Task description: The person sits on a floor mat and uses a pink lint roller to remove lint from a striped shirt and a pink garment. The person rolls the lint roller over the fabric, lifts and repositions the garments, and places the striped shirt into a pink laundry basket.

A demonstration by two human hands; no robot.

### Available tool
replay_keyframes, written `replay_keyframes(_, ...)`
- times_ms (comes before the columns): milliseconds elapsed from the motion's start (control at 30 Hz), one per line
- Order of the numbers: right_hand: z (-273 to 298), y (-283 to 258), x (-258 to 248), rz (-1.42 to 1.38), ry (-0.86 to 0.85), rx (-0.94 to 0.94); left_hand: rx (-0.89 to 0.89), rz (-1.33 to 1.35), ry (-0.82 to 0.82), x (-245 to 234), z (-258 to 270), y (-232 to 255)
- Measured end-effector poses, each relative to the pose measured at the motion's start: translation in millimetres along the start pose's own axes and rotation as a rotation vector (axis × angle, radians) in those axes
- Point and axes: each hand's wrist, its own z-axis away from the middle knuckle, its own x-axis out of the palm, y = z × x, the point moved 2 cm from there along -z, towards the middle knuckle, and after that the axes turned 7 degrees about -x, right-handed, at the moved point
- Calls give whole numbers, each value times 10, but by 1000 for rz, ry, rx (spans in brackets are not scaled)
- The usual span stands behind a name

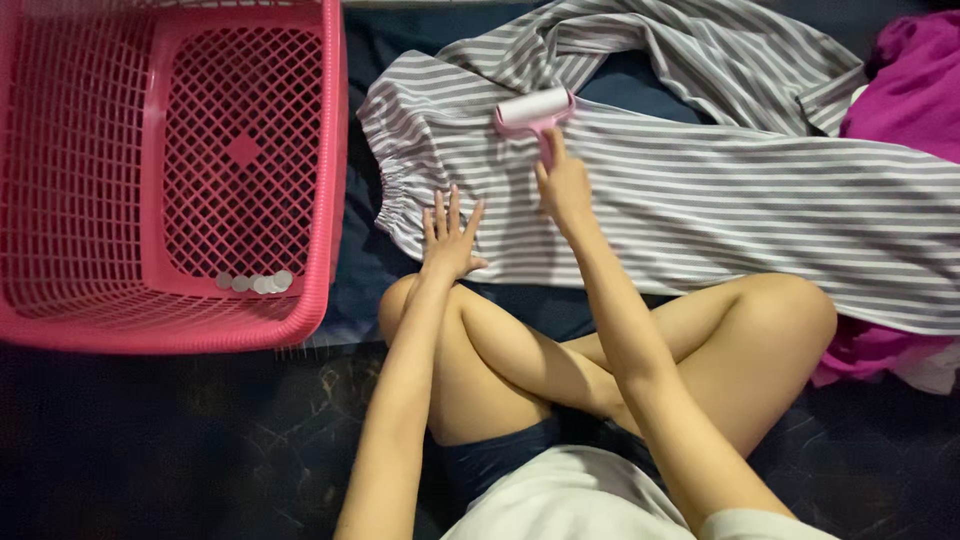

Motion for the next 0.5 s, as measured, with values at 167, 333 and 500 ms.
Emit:
replay_keyframes(167,-50,-47,-83,72,32,-87,65,-64,44,-234,73,144)
replay_keyframes(333,1252,72,-417,56,-7,-39,229,-106,321,-242,-15,227)
replay_keyframes(500,2345,198,-972,72,-322,196,366,-51,226,-127,-135,277)
